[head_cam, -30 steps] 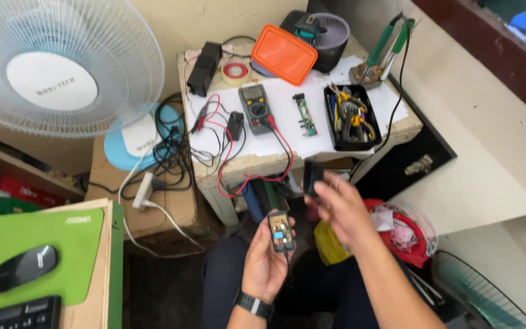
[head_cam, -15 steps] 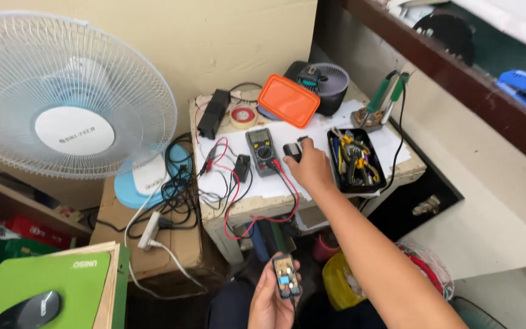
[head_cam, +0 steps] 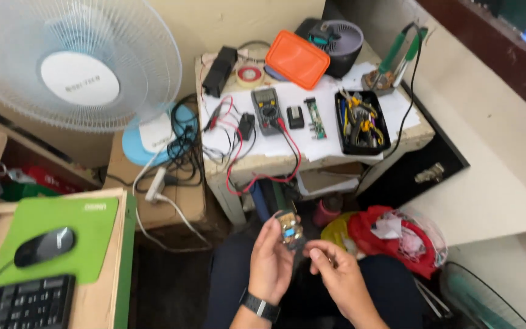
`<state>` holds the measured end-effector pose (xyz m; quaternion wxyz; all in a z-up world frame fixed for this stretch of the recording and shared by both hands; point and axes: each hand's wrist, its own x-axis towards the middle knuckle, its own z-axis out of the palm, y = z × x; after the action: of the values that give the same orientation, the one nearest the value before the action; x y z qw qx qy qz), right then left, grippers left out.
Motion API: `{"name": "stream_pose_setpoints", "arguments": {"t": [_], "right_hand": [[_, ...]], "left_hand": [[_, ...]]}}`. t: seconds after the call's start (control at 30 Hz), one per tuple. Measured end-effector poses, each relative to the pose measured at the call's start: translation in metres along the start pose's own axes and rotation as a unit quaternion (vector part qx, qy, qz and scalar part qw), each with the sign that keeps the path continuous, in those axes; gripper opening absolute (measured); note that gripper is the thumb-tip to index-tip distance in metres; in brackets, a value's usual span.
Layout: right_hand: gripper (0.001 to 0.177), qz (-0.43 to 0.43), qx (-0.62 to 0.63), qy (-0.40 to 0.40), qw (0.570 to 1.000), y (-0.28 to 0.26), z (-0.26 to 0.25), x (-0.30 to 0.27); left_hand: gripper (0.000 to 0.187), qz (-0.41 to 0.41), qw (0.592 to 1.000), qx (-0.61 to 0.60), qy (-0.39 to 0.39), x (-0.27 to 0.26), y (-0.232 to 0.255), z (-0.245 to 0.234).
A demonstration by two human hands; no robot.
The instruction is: The person opens a black electronic device using a screwdriver, removes the casing, and inspects the internal circuit board. They then connect multimeter probes to the board to test it.
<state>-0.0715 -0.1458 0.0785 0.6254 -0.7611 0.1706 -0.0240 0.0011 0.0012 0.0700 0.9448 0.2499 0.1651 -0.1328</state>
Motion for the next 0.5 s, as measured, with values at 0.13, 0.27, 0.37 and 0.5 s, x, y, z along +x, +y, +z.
{"name": "stream_pose_setpoints", "arguments": {"t": [0.13, 0.27, 0.37, 0.5], "right_hand": [[0.036, 0.059, 0.165, -0.024, 0.984, 0.021, -0.001, -0.003], [0.029, 0.013, 0.208, 0.0, 0.978, -0.002, -0.001, -0.011], [0.027, -0.189, 0.008, 0.086, 0.978, -0.034, -0.002, -0.025], [0.023, -0.504, -0.248, 0.07, 0.824, -0.076, -0.005, -0.044]], "left_hand": [[0.04, 0.021, 1.0, 0.009, 0.005, -0.026, -0.003, 0.021], [0.044, -0.003, 0.999, 0.038, 0.021, -0.052, 0.012, 0.049], [0.046, -0.024, 0.999, 0.034, -0.012, -0.059, 0.018, 0.056], [0.057, -0.078, 0.994, -0.034, -0.07, -0.074, 0.028, 0.066]]}}
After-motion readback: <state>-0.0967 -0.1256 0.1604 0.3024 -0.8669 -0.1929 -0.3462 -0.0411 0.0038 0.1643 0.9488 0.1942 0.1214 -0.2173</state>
